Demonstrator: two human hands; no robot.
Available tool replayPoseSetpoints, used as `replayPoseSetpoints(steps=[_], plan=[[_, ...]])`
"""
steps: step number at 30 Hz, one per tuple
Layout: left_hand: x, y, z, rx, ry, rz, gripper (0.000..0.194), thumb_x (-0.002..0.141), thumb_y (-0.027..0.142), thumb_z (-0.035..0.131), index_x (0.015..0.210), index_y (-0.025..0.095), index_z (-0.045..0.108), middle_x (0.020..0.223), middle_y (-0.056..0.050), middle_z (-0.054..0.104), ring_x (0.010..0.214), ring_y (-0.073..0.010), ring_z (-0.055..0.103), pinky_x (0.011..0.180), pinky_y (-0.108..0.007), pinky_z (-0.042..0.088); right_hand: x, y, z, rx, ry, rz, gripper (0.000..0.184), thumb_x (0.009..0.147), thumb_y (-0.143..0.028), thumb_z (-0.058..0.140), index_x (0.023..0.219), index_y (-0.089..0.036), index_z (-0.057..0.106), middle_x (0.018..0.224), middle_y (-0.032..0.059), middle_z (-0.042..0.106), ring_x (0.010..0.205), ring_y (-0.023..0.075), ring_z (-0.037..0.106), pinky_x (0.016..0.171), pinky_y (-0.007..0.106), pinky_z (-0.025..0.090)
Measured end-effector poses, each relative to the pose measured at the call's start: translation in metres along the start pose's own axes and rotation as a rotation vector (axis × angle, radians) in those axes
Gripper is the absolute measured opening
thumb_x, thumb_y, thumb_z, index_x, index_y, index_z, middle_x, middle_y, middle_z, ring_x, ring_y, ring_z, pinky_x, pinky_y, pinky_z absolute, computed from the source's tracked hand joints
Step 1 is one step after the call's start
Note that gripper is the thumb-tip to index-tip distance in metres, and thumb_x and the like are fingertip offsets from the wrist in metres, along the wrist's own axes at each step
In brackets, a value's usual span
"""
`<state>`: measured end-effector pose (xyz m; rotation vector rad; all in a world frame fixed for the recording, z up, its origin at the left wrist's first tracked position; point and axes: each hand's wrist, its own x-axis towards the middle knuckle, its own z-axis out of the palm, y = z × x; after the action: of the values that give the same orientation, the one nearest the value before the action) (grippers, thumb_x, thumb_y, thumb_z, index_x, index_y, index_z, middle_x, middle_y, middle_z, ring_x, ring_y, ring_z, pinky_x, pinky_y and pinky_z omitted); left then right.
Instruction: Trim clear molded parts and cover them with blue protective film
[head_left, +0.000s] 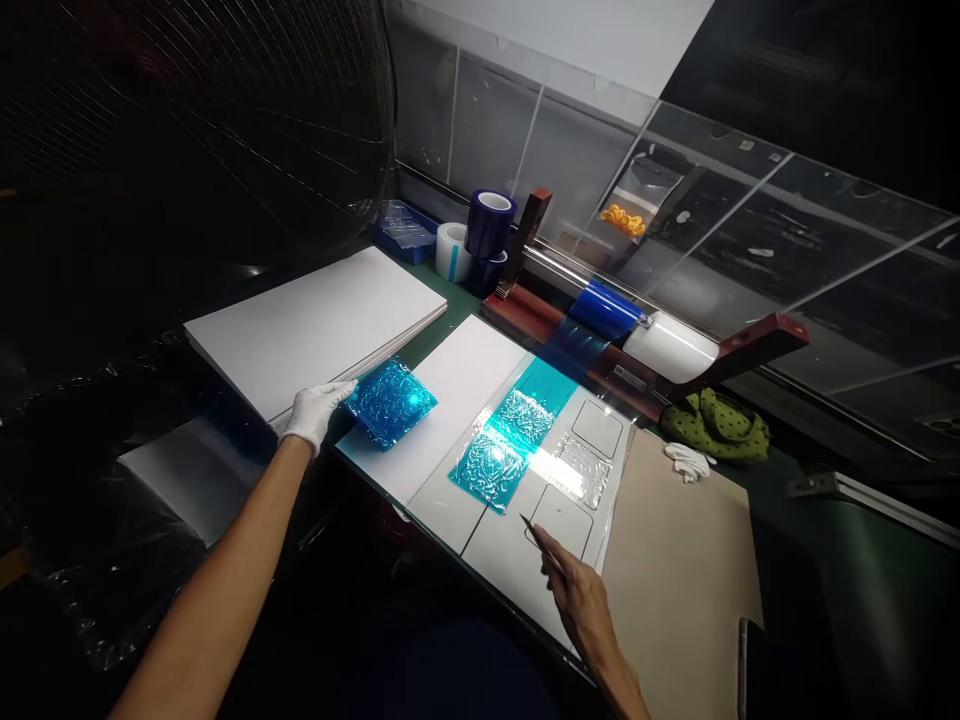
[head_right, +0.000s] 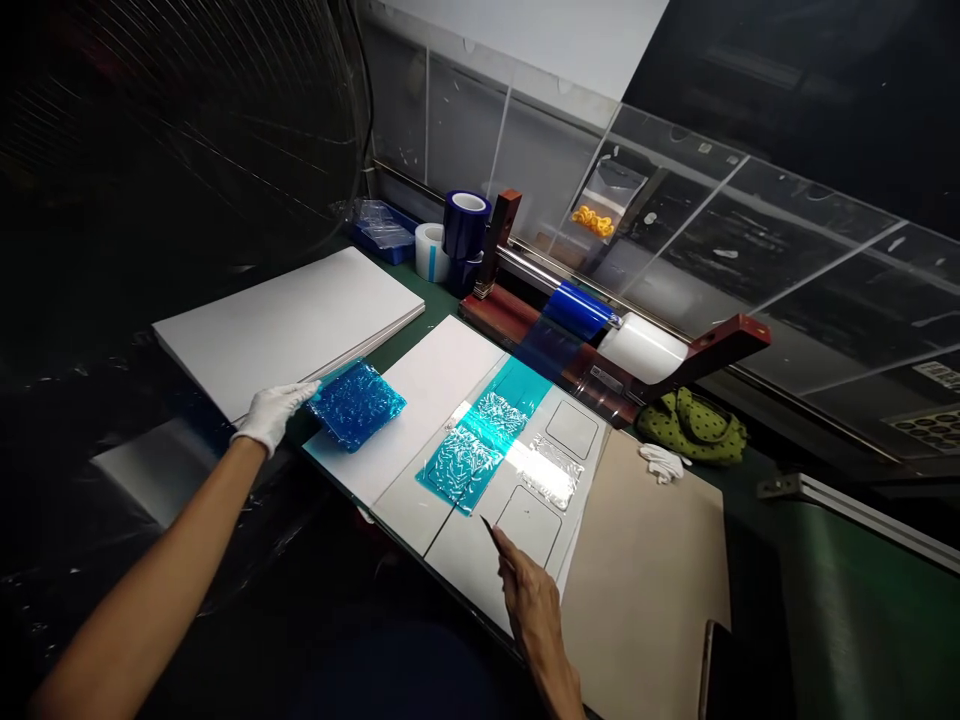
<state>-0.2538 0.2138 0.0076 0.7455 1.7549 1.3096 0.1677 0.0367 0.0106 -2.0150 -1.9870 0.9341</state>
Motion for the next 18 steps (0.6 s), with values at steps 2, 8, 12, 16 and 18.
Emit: replayPoseSetpoints(steps=[2, 8, 12, 16, 18], plan=[[0.006, 0.004, 0.002, 0.08, 0.022, 0.011, 0.05, 0.049, 0.047, 0.08, 0.082, 0.01, 0.071, 0.088, -0.01, 0.071, 0.09, -0.0255, 0.062, 0.083, -0.036, 0.049, 0.001, 0.001, 0.002, -0.009, 0.007, -0.008, 0.047, 0.09, -0.026, 0.033, 0.135, -0.031, 0.046, 0.084, 0.0004, 0.07, 0.071, 0.0162, 0.066, 0.065, 0.025, 0.047], [-0.021, 0.01, 0.007, 0.563, 0.388, 0.203, 0.073, 0.058, 0.054, 0.075, 0.12, 0.018, 0.059, 0.128, -0.019, 0.046, 0.118, -0.0415, 0.038, 0.093, -0.051, 0.034, 0.02, 0.005, -0.003, -0.057, 0.076, -0.066, 0.046, 0.091, -0.023, 0.034, 0.134, -0.032, 0.046, 0.098, 0.0017, 0.07, 0.078, 0.0156, 0.066, 0.065, 0.022, 0.045], [-0.088, -0.022, 0.054, 1.052, 0.01, 0.473, 0.049, 0.086, 0.053, 0.045, 0.122, 0.022, 0.057, 0.105, -0.013, 0.054, 0.095, -0.0289, 0.05, 0.084, -0.043, 0.037, 0.065, 0.0, -0.009, -0.264, 0.077, -0.09, 0.045, 0.092, -0.02, 0.034, 0.133, -0.034, 0.047, 0.084, 0.0019, 0.07, 0.069, 0.016, 0.063, 0.06, 0.023, 0.04], [-0.143, -0.064, 0.12, 1.127, -0.28, 0.535, 0.045, 0.079, 0.051, 0.059, 0.121, 0.036, 0.057, 0.109, -0.008, 0.057, 0.094, -0.0272, 0.05, 0.082, -0.04, 0.039, 0.125, -0.019, -0.009, -0.499, -0.008, -0.158, 0.049, 0.093, -0.016, 0.032, 0.136, -0.037, 0.042, 0.085, 0.002, 0.068, 0.069, 0.0151, 0.061, 0.057, 0.022, 0.035], [-0.152, -0.077, 0.142, 1.169, -0.318, 0.514, 0.048, 0.08, 0.049, 0.058, 0.126, 0.036, 0.052, 0.115, -0.011, 0.055, 0.096, -0.0305, 0.049, 0.079, -0.044, 0.04, 0.153, -0.033, -0.008, -0.586, -0.077, -0.193, 0.051, 0.094, -0.014, 0.03, 0.138, -0.036, 0.038, 0.089, 0.0035, 0.068, 0.072, 0.0154, 0.061, 0.058, 0.023, 0.035]])
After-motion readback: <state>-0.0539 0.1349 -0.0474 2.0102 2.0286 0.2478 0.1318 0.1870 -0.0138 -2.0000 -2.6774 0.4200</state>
